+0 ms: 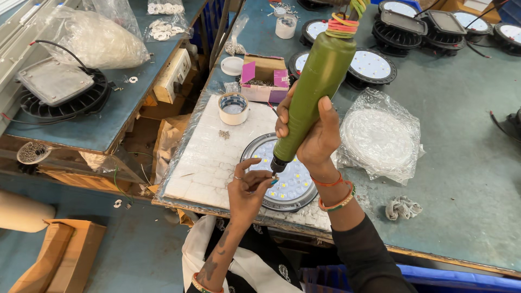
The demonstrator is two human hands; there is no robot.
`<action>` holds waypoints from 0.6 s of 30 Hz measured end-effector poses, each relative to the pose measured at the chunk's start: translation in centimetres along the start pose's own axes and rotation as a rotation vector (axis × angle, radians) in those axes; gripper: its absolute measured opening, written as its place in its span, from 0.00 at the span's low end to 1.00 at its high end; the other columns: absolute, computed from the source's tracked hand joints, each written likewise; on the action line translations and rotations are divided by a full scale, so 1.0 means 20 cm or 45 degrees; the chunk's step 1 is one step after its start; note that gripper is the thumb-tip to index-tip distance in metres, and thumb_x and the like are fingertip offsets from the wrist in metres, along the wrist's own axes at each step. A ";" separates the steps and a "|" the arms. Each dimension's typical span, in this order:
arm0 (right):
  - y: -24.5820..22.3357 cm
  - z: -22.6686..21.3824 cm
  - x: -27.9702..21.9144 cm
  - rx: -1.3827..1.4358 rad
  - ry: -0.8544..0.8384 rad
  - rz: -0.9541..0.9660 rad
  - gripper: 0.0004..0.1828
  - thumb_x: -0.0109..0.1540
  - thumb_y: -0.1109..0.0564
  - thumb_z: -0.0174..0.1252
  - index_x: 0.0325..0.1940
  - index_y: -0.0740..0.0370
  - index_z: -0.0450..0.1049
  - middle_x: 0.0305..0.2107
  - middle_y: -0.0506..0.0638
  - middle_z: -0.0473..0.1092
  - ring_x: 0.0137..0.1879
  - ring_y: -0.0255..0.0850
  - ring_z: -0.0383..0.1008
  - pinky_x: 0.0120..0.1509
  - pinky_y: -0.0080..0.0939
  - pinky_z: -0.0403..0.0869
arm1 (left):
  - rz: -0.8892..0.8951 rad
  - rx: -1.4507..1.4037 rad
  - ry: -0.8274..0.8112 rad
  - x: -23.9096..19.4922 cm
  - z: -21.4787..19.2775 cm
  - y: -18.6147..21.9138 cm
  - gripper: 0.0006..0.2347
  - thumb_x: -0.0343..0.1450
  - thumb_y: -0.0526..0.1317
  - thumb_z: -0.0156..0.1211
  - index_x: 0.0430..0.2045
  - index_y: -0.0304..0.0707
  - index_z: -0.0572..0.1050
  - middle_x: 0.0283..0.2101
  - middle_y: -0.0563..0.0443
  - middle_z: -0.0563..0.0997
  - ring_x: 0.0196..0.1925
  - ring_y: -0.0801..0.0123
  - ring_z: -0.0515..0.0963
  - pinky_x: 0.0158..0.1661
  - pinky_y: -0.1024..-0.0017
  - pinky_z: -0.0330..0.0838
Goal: The person assembles LED light fixtures by placing a clear cover over the LED array, securing it with a green pneumatic tool, and then placing the completed unit into a blue bin. The person repeats this process for multiple units.
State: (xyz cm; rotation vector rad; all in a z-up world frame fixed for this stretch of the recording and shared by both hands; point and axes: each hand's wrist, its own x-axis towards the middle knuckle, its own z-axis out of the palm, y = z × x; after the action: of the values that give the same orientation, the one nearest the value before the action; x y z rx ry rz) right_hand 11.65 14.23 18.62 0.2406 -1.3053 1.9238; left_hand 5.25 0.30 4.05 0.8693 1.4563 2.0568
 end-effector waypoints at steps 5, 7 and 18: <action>0.02 -0.01 -0.01 -0.008 -0.013 0.006 0.34 0.70 0.32 0.45 0.58 0.68 0.64 0.33 0.57 0.66 0.33 0.40 0.67 0.39 0.41 0.70 | -0.039 0.008 0.015 0.00 0.01 -0.01 0.22 0.67 0.24 0.63 0.56 0.31 0.66 0.39 0.40 0.86 0.42 0.67 0.87 0.45 0.72 0.83; 0.03 -0.01 0.00 -0.012 -0.004 -0.009 0.34 0.70 0.32 0.45 0.58 0.68 0.64 0.33 0.57 0.66 0.33 0.41 0.67 0.39 0.40 0.70 | -0.041 0.007 0.016 0.00 0.01 -0.01 0.21 0.68 0.24 0.62 0.55 0.31 0.66 0.39 0.41 0.86 0.42 0.67 0.87 0.45 0.72 0.83; 0.03 -0.04 0.00 -0.013 -0.016 -0.012 0.34 0.70 0.32 0.46 0.58 0.68 0.63 0.33 0.58 0.66 0.34 0.40 0.67 0.39 0.40 0.70 | -0.001 0.078 0.030 0.01 0.01 0.00 0.20 0.67 0.26 0.65 0.53 0.31 0.68 0.38 0.41 0.87 0.41 0.68 0.88 0.43 0.73 0.83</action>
State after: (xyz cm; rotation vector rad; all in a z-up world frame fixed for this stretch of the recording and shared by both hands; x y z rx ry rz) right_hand 11.52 14.85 17.90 0.2537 -1.3201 1.9099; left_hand 5.31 0.52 4.19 0.8712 1.5387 2.0378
